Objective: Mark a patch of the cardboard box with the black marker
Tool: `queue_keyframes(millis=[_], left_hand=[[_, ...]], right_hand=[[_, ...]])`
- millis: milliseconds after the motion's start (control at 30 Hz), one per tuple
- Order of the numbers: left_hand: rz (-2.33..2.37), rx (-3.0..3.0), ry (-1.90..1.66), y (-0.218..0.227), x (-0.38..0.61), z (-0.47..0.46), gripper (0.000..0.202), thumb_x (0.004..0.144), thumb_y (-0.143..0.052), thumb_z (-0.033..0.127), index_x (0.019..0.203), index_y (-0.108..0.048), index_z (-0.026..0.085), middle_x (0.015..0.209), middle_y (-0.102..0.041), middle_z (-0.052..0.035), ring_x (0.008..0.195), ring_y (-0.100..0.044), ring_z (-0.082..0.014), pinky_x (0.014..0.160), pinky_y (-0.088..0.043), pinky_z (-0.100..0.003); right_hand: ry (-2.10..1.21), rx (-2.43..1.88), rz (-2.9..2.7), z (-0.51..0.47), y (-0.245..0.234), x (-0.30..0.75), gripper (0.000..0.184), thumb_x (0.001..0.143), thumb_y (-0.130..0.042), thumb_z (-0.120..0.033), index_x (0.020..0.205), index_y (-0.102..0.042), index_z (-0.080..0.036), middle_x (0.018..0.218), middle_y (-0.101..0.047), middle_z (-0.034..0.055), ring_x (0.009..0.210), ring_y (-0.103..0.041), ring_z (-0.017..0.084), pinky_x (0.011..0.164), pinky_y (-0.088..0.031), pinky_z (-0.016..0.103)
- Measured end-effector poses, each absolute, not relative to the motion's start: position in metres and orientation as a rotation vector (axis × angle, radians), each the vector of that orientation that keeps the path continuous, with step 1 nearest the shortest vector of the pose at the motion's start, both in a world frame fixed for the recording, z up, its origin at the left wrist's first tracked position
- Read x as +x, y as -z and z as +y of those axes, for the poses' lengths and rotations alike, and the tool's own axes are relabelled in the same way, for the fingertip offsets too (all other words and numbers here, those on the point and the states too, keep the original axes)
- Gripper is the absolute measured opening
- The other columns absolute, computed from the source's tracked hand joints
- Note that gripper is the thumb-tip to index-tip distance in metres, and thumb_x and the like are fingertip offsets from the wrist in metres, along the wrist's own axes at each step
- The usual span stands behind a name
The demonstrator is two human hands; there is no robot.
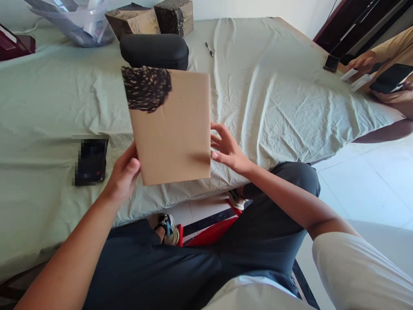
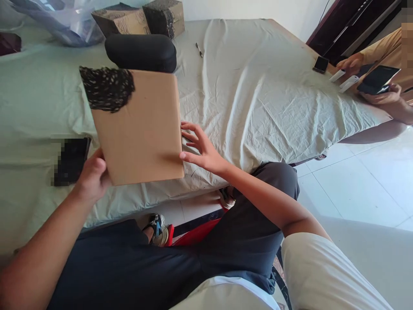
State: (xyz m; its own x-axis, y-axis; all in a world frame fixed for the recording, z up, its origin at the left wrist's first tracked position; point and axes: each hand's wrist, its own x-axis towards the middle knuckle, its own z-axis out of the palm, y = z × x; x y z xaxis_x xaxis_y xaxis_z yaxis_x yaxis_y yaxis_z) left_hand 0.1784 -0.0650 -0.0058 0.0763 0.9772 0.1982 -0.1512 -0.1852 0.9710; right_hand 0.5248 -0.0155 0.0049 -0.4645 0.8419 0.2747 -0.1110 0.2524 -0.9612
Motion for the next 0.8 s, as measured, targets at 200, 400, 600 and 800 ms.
queue_keyframes(millis=[200,400,600,800], left_hand=[[0.845,1.582,-1.303,0.014,0.171,-0.055,0.092,0.087,-0.103,0.046,0.170,-0.064,0.038,0.180,-0.058,-0.0114,0.152,-0.071,-0.0314,0.109,-0.070,-0.033],[0.819,1.595,-1.324,0.025,0.169,-0.053,0.093,0.078,-0.109,0.034,0.161,-0.068,0.046,0.174,-0.064,-0.0077,0.141,-0.077,-0.0257,0.102,-0.071,-0.031],[0.837,1.610,-1.326,0.028,0.169,-0.055,0.093,0.077,-0.109,0.038,0.160,-0.067,0.045,0.174,-0.062,-0.0081,0.141,-0.076,-0.0279,0.105,-0.072,-0.036],[0.840,1.608,-1.331,0.030,0.169,-0.056,0.093,0.077,-0.109,0.037,0.159,-0.066,0.046,0.173,-0.061,-0.0066,0.140,-0.076,-0.0277,0.104,-0.072,-0.036]], right_hand=[[-1.453,-0.744,-1.502,-0.016,-0.003,0.522,0.083,0.079,-0.101,-0.066,0.144,-0.057,-0.039,0.179,-0.051,0.0074,0.157,-0.064,0.038,0.123,-0.064,0.061],[-1.415,-0.761,-1.511,-0.015,-0.004,0.522,0.080,0.081,-0.099,-0.065,0.142,-0.056,-0.038,0.169,-0.058,0.0076,0.153,-0.066,0.037,0.119,-0.067,0.058],[-1.399,-0.770,-1.529,-0.014,-0.003,0.523,0.081,0.081,-0.098,-0.068,0.144,-0.056,-0.038,0.166,-0.060,0.0077,0.154,-0.064,0.038,0.121,-0.065,0.061],[-1.395,-0.756,-1.533,-0.014,-0.002,0.523,0.078,0.083,-0.097,-0.066,0.143,-0.057,-0.038,0.165,-0.059,0.0071,0.153,-0.064,0.038,0.120,-0.065,0.061]])
